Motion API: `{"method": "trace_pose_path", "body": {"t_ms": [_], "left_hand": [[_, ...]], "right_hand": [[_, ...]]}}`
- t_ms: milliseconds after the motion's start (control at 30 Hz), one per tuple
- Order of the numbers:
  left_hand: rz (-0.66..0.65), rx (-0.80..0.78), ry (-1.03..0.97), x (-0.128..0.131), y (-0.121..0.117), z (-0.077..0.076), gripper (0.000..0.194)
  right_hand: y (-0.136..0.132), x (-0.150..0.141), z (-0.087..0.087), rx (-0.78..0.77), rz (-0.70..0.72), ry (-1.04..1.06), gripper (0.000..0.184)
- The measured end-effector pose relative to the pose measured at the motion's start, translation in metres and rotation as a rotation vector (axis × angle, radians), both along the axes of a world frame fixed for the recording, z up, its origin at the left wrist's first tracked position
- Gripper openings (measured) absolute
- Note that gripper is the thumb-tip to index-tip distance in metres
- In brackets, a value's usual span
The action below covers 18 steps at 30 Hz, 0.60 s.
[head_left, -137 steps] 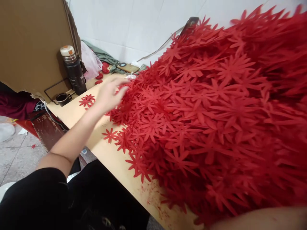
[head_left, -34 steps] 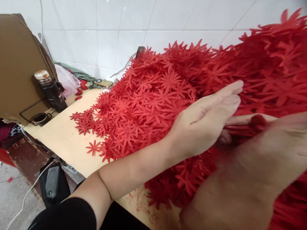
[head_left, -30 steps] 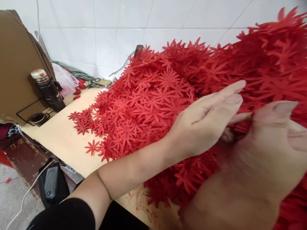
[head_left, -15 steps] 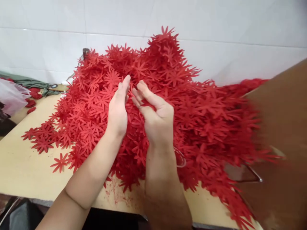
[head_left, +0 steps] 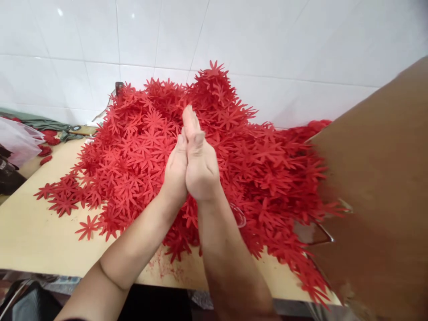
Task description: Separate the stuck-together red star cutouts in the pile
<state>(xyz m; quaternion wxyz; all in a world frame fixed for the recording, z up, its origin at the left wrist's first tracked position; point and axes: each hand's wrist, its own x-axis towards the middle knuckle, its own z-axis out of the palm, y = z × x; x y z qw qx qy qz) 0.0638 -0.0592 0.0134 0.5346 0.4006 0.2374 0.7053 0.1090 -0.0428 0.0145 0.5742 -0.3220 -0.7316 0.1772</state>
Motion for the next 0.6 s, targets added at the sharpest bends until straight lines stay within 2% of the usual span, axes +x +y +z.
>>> {"method": "trace_pose_path", "body": {"t_ms": [100,233,333,433,533,600], "left_hand": [[-0.135,-0.024,-0.08,-0.003,-0.007,0.003,0.041],[-0.237,-0.193,-0.133,-0.016,-0.009,0.011,0.057],[-0.127,-0.244,-0.133,-0.021,-0.013,0.011,0.065],[0.073,-0.049,-0.081,-0.017,-0.024,0.001,0.053],[0.163,0.105,0.079,-0.01,-0.04,-0.013,0.047],[0.146,0.123,0.19,-0.008,-0.05,-0.018,0.047]], "right_hand": [[0.004,0.005,0.002,0.143,-0.031,-0.144,0.064],[-0.012,-0.001,-0.015,0.191,-0.035,-0.229,0.065],[-0.038,-0.009,-0.027,0.118,0.082,-0.167,0.075],[-0.058,-0.011,-0.026,0.047,0.187,-0.064,0.078],[-0.062,-0.009,-0.019,-0.029,0.152,0.028,0.077],[-0.056,-0.006,-0.016,-0.043,0.102,0.069,0.072]]}}
